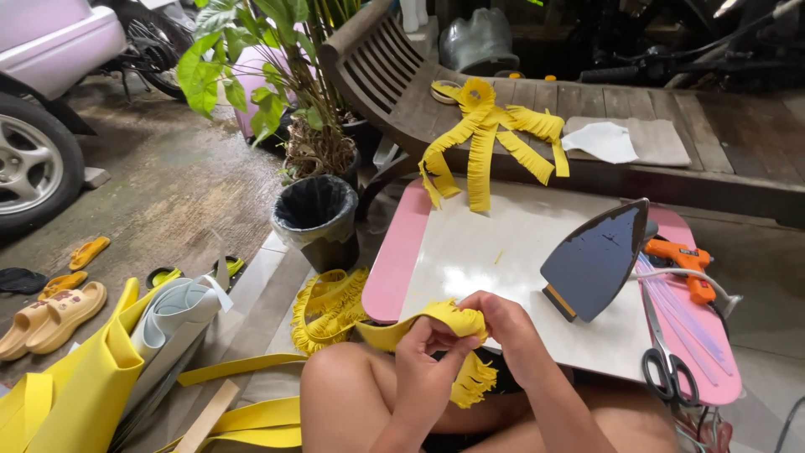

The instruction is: The person sits on the floor with a small board on their lap and cuts yellow fringed strips with scissors, trimming the fringe edges. They then fold and press the cut strips by hand and set the finished strips aside with other completed fringed pieces.

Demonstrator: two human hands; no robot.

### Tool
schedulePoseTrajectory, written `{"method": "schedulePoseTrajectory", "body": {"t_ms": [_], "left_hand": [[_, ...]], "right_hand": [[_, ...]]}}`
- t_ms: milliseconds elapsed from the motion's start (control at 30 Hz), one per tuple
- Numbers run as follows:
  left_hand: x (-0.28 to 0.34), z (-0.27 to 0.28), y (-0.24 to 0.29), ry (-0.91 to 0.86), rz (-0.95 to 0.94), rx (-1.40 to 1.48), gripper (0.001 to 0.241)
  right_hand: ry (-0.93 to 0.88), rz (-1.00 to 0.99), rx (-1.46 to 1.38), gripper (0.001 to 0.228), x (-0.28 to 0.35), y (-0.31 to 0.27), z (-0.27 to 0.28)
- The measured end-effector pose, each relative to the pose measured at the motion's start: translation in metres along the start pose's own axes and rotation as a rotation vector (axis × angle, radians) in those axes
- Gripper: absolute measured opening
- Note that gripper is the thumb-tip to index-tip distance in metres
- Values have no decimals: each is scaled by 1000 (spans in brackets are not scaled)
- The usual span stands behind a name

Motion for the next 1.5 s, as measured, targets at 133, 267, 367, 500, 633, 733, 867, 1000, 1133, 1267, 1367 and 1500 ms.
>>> {"method": "schedulePoseTrajectory", "body": {"t_ms": [133, 267, 367, 500, 633, 733, 867, 1000, 1133, 1267, 1367, 1500], "left_hand": [[-6, -7, -7, -25, 25, -48, 21], [-6, -15, -18, -84, -55, -23, 38], [-8, -14, -24, -64, -91, 168, 23], [-16, -10, -33, 36, -86, 218, 18], [-15, -12, -45, 88, -87, 140, 15], [-18, -15, -53, 126, -84, 60, 14], [-21, -16, -61, 177, -84, -59, 15], [-20, -15, -67, 217, -92, -181, 18], [-22, -17, -74, 243, -94, -268, 21], [-24, -21, -71, 256, -151, -331, 24], [-27, -23, -66, 212, -200, -197, 22], [-36, -23, -59, 89, -185, 73, 43]], "right_hand": [[120, -149, 300, 37, 0, -4, 6], [173, 43, 186, 28, -2, -2, 10], [226, 97, 307, 29, 0, -9, 5], [255, 248, 532, 31, 9, -14, -15], [333, 255, 422, 42, 22, 7, -3], [344, 232, 273, 42, 26, 24, 11], [354, 212, 250, 48, 30, 30, 18], [385, 203, 284, 50, 34, 30, 25], [411, 256, 447, 44, 37, 10, 24], [384, 483, 695, 35, 44, -29, 7], [334, 477, 636, 37, 43, -22, 16], [259, 271, 301, 48, 31, 31, 50]]}}
Point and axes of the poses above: each hand's wrist, its own x-axis away from the middle knuckle, its own z-axis out of the back of the hand, y = z × x, the point moved 10 cm from there along -x, towards the middle knuckle, and after that the axes turned 15 degrees about -y, right-handed, at the moved point
